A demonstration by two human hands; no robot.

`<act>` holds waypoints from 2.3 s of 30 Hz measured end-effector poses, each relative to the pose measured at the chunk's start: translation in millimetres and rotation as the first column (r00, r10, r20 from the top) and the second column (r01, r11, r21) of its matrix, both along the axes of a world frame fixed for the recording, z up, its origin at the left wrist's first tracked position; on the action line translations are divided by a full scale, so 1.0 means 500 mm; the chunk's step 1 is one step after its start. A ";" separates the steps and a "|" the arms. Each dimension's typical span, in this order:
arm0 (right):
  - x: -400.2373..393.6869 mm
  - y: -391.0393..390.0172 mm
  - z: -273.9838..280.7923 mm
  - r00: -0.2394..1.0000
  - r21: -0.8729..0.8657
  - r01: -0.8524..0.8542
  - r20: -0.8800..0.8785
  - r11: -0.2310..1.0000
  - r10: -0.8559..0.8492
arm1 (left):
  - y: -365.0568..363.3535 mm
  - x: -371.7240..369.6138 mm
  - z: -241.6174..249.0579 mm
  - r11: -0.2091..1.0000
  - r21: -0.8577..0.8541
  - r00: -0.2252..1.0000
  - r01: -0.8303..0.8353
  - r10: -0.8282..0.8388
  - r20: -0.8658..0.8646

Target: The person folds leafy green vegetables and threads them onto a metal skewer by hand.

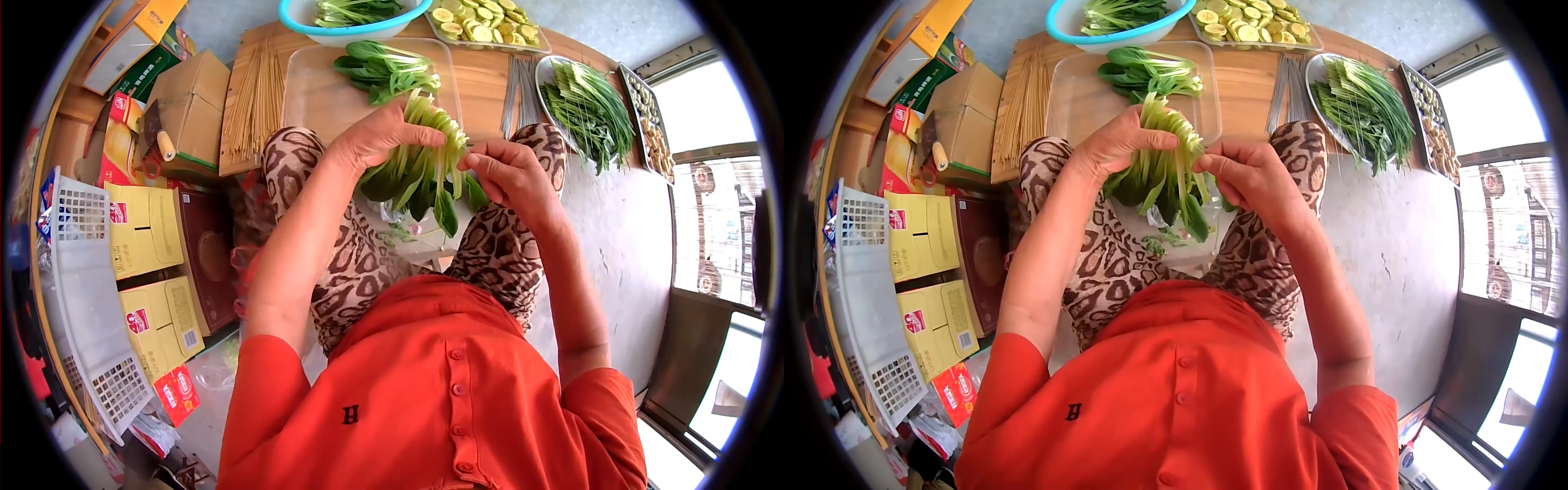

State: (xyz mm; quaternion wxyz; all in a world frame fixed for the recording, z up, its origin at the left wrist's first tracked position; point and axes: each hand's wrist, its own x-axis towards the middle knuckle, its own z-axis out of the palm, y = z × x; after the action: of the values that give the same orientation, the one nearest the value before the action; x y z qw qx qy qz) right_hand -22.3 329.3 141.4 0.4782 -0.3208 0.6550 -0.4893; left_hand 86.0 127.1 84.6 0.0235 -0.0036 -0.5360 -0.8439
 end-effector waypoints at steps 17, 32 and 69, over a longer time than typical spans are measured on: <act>-0.016 -0.004 -0.019 0.993 -0.019 0.033 0.110 0.999 -0.031 | -0.008 0.003 -0.005 0.987 0.146 0.997 -0.069 0.072 -0.013; -0.016 0.009 -0.033 0.962 -0.050 0.042 0.272 0.998 -0.027 | 0.008 -0.006 -0.011 0.999 -0.017 0.999 0.035 -0.035 -0.025; -0.155 0.163 -0.117 0.752 -0.191 0.430 0.617 0.882 -0.233 | -0.202 -0.305 -0.190 -0.200 -0.937 0.807 0.285 0.578 0.122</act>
State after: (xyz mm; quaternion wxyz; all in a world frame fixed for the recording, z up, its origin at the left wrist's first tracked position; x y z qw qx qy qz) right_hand -99.9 411.0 83.0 0.4990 -0.1073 0.4370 -0.7406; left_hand -66.6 26.2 -10.7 -0.0318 0.2880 -0.9548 -0.0660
